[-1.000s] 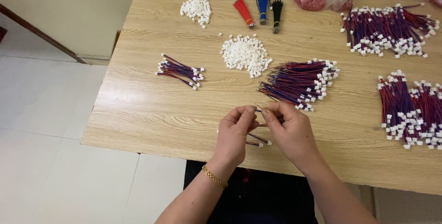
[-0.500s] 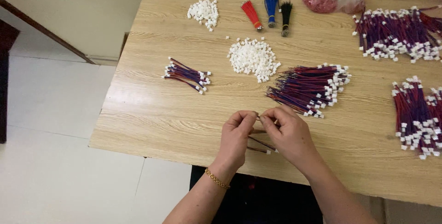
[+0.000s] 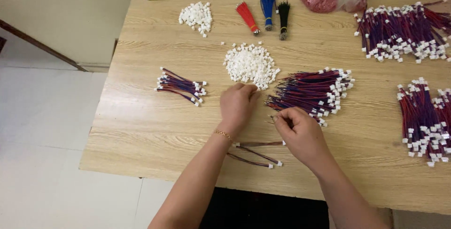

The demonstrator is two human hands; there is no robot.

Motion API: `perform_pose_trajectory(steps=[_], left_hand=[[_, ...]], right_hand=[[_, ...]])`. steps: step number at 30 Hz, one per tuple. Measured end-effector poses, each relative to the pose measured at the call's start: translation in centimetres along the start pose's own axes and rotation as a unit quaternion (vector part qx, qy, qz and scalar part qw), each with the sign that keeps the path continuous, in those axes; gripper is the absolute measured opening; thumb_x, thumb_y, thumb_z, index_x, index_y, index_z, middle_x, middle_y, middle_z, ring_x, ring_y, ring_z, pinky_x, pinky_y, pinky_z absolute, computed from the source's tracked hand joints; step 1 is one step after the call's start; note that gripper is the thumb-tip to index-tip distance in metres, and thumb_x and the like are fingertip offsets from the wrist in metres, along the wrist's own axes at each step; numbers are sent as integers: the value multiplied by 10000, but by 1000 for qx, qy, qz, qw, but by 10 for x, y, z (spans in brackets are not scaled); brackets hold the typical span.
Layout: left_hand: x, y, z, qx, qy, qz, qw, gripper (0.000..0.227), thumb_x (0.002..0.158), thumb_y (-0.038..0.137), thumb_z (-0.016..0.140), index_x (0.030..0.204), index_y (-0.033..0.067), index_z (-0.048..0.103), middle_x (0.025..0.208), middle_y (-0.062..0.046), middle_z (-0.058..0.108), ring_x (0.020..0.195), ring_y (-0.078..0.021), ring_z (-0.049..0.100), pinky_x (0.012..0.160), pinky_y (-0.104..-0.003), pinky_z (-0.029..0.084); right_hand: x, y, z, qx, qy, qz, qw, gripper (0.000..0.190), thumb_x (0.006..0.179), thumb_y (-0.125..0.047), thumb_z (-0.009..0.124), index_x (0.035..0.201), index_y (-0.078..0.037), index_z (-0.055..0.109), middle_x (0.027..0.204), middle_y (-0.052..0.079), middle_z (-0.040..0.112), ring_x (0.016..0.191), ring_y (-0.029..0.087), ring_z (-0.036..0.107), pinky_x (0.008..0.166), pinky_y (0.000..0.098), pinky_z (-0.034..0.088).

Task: Attaching small white plastic connectors to the ends of thin electrical wires

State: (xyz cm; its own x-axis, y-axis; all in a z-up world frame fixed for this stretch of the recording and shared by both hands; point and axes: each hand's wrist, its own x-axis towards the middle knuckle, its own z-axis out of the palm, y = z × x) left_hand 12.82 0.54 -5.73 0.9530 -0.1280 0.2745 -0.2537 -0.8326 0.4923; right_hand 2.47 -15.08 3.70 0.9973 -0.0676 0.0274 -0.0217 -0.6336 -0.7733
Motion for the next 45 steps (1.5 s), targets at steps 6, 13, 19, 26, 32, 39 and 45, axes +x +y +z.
perform_pose_trajectory(steps=[6,13,19,26,32,39,45], left_hand=[[9,3,7,54,51,30,997,155,722,372,770,855,302,732,806,42,651,794,-208,661,714,-362,520],[10,-6,26,52,95,57,993,123,726,375,755,826,319,710,825,73,652,812,-175,649,705,-322,515],[14,0,20,48,112,44,992,267,643,381,817,809,201,712,809,-10,640,742,-255,655,634,-381,519],[16,5,22,63,103,9,993,148,700,371,762,774,249,725,792,13,617,736,-231,648,648,-354,495],[16,13,9,61,72,-4,996,223,694,423,770,832,252,731,815,-3,631,771,-253,660,672,-384,496],[18,19,13,72,94,0,993,117,720,389,777,787,301,739,786,26,621,774,-207,656,688,-337,484],[13,-1,5,-101,-14,-39,994,192,812,270,697,874,88,703,753,-156,655,750,-373,683,638,-481,527]], right_hand=[[8,3,-8,7,-7,15,1000,109,842,-185,652,855,-90,704,787,133,673,844,302,677,747,406,511],[6,-1,-6,42,-30,67,996,125,849,-209,648,845,-104,717,756,107,671,787,232,667,725,364,508],[5,-8,-12,55,-25,67,996,127,850,-173,649,841,-71,723,731,131,665,747,234,648,707,366,498],[-2,-19,-16,55,-21,41,997,126,845,-159,657,837,-51,721,690,121,648,668,202,625,620,343,499],[-3,-17,-16,53,-11,23,998,124,837,-159,684,827,-40,717,679,136,634,647,216,618,584,344,489],[-8,-13,-13,59,-4,39,998,120,834,-166,687,800,-58,727,660,112,640,630,191,609,574,327,490],[-6,-11,-20,34,-14,16,999,124,849,-124,663,841,-5,698,710,205,627,694,311,631,639,397,492]])
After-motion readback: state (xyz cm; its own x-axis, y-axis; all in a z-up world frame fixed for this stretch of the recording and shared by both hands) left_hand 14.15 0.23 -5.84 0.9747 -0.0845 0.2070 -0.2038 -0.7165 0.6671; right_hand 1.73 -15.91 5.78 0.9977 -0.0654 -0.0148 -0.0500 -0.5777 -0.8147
